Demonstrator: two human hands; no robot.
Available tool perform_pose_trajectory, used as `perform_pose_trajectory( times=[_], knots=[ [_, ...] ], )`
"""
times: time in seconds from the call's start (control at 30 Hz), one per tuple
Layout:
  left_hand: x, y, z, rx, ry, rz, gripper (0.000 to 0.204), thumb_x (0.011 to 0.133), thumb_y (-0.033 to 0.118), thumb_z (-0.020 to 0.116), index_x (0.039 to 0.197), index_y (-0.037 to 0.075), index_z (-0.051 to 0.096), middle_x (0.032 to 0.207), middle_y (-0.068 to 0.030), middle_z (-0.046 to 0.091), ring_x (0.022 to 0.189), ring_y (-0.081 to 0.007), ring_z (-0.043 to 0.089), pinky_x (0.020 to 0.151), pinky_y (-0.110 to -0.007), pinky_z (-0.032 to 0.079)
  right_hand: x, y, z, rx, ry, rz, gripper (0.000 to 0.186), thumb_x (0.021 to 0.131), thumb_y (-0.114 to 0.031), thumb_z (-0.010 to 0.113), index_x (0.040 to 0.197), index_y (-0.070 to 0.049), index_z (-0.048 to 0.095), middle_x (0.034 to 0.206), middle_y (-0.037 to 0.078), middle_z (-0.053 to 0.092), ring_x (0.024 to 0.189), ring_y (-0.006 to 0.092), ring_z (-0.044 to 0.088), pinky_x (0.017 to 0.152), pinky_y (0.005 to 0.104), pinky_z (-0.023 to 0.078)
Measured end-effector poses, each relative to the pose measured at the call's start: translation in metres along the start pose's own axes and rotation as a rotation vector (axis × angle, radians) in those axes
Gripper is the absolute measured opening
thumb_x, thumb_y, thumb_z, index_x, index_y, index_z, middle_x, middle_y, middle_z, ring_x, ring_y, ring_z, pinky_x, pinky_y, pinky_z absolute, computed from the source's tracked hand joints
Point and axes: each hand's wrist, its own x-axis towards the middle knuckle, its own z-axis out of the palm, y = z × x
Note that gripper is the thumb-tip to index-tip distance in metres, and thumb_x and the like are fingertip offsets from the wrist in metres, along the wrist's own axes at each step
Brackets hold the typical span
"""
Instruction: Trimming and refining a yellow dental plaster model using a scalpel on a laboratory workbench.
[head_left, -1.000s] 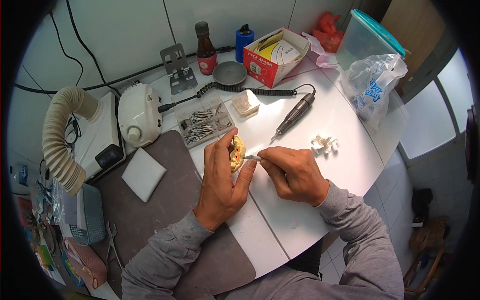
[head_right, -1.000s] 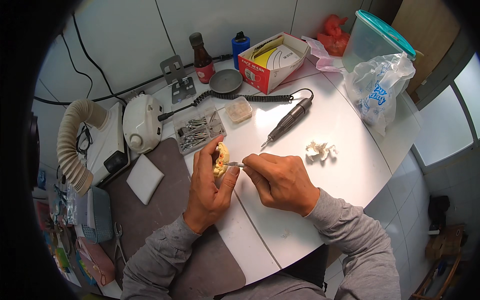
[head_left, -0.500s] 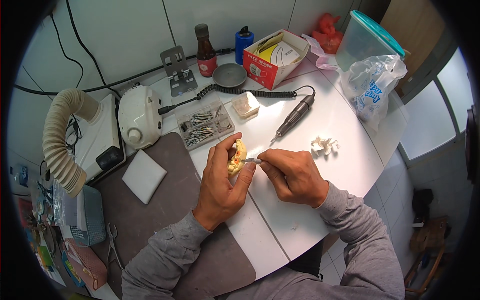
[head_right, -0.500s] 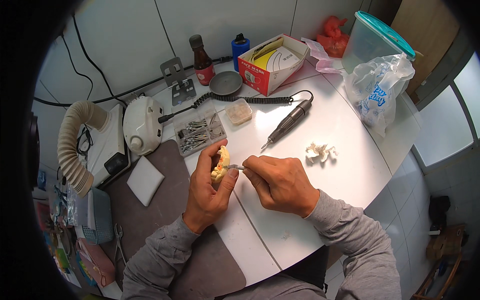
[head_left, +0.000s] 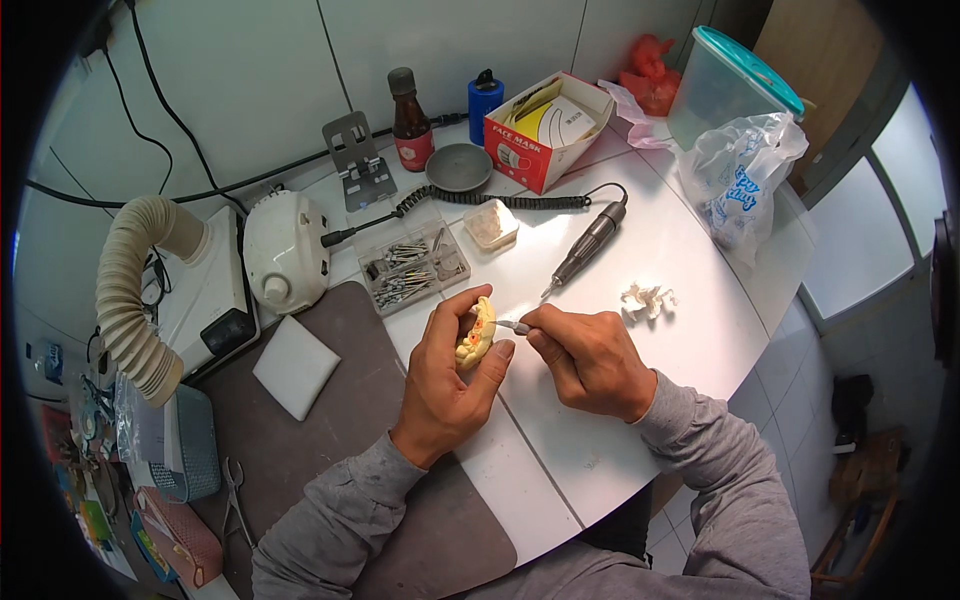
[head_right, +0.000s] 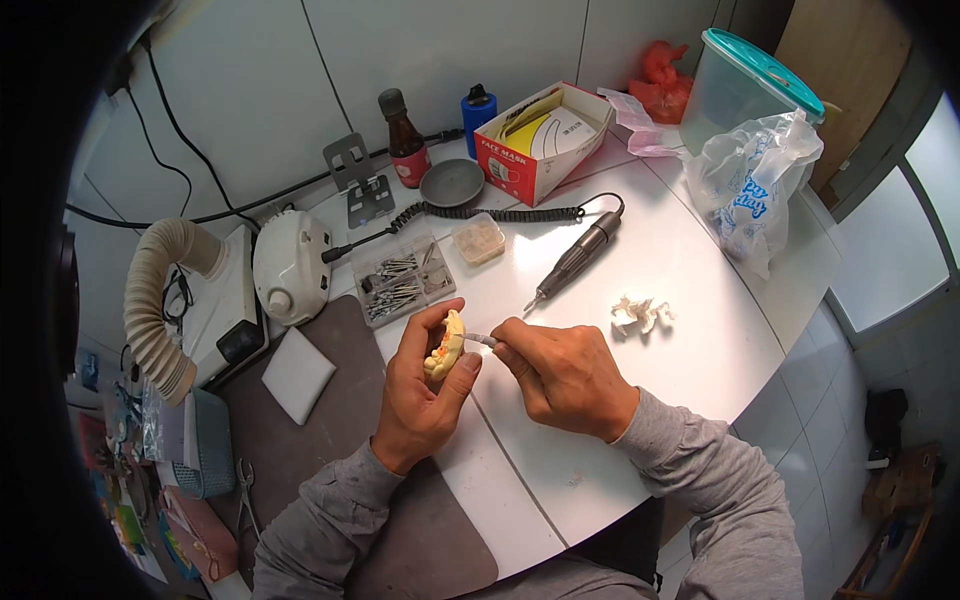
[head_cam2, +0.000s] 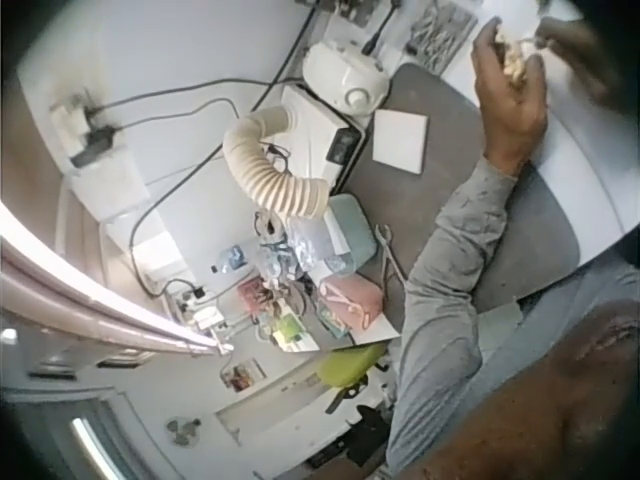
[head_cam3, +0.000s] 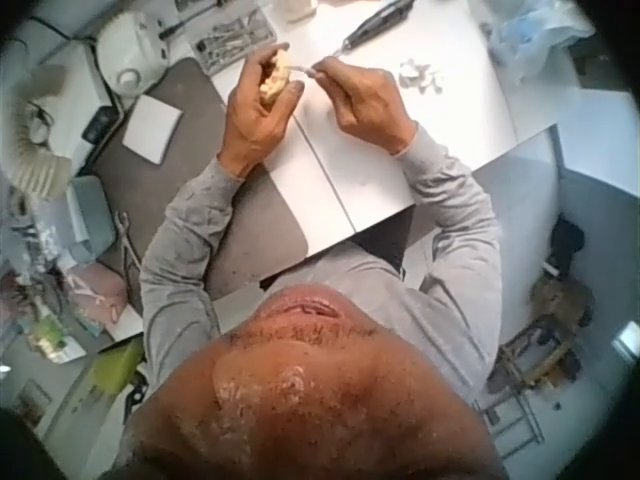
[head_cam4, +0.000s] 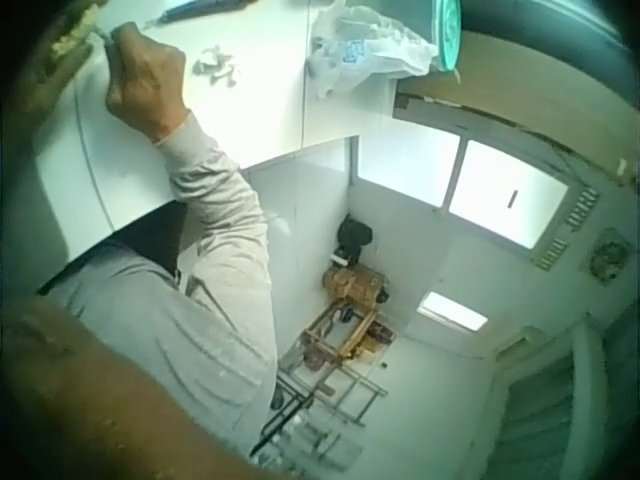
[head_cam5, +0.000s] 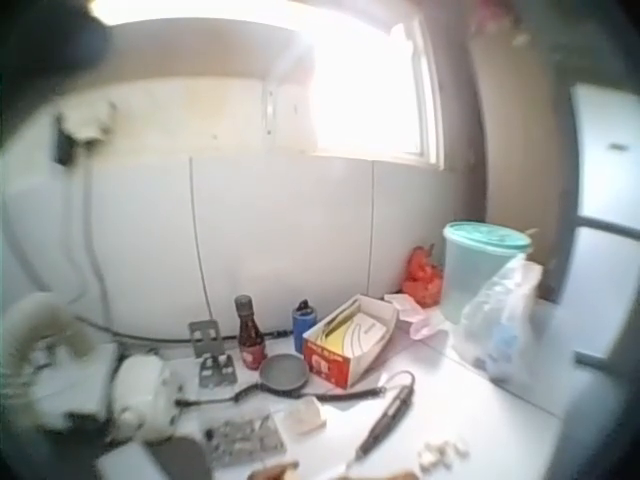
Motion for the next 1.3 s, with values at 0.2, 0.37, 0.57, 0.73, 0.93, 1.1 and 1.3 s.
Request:
perform_pose_trajectory(
  times=[0.2,0.37,0.57,0.73,0.93,1.1,1.3],
  knots=[
    [0.0017,-0.0033,0.0007,-0.007,-0.015,0.036,0.048,0.108,0.014,0.07,0.151,-0.002,0.055,0.107,-0.0037,0.063,0.092,-0.0089,0.057,0.082,-0.026,0.049,-0.0013,0.0065,0.0058,0.016,0.038,-0.006,0.008,0.108,-0.01,0.068,0.11,-0.003,0.066,0.074,0.015,0.069,0.059,0.0341,0.068,0.053,0.043,0.049],
    [0.0018,-0.0022,-0.0006,0.009,-0.008,0.051,0.046,0.109,0.017,0.072,0.148,-0.002,0.057,0.103,-0.0031,0.064,0.089,-0.0084,0.058,0.079,-0.026,0.049,-0.0002,0.0037,0.0046,-0.005,0.016,-0.027,0.008,0.107,-0.011,0.068,0.108,-0.004,0.065,0.075,0.014,0.069,0.059,0.0341,0.068,0.052,0.0427,0.049],
    [0.0008,-0.0004,0.0007,-0.018,0.0,0.046,0.044,0.109,0.016,0.072,0.147,-0.002,0.058,0.103,-0.003,0.065,0.089,-0.0072,0.057,0.078,-0.025,0.048,-0.0018,0.0032,0.0049,0.016,0.001,-0.047,0.009,0.107,-0.012,0.069,0.106,-0.005,0.065,0.075,0.013,0.069,0.059,0.0338,0.068,0.051,0.043,0.049],
    [0.0,0.0007,0.0003,-0.059,-0.005,0.014,0.044,0.109,0.015,0.071,0.148,-0.002,0.057,0.105,-0.0035,0.065,0.09,-0.0071,0.058,0.079,-0.024,0.049,-0.0008,0.002,0.0033,0.017,-0.017,-0.033,0.009,0.107,-0.013,0.07,0.105,-0.005,0.066,0.075,0.013,0.07,0.059,0.0338,0.069,0.051,0.043,0.049],
    [0.0018,-0.0044,0.002,-0.065,0.04,0.031,0.046,0.106,0.019,0.076,0.143,-0.002,0.061,0.101,-0.0096,0.07,0.09,-0.0145,0.066,0.082,-0.03,0.055,-0.0022,0.0018,0.0045,0.029,-0.014,-0.036,0.009,0.107,-0.013,0.07,0.105,-0.005,0.066,0.076,0.013,0.07,0.059,0.0337,0.068,0.051,0.0426,0.049],
    [0.0017,-0.0013,0.002,-0.078,0.042,0.016,0.045,0.106,0.018,0.076,0.143,-0.003,0.061,0.1,-0.0086,0.069,0.089,-0.0141,0.065,0.081,-0.03,0.054,-0.0019,0.0026,0.0063,0.033,0.001,-0.038,0.009,0.106,-0.013,0.071,0.105,-0.005,0.066,0.076,0.013,0.07,0.059,0.0327,0.068,0.051,0.0418,0.049],
    [0.0013,-0.0042,0.0025,-0.078,0.041,0.025,0.045,0.106,0.017,0.075,0.144,-0.003,0.061,0.099,-0.0079,0.067,0.088,-0.0134,0.063,0.08,-0.029,0.053,-0.0017,0.0011,0.0045,0.049,-0.003,-0.038,0.009,0.106,-0.012,0.072,0.104,-0.005,0.066,0.076,0.012,0.069,0.059,0.0324,0.068,0.052,0.0416,0.05]
  ],
)
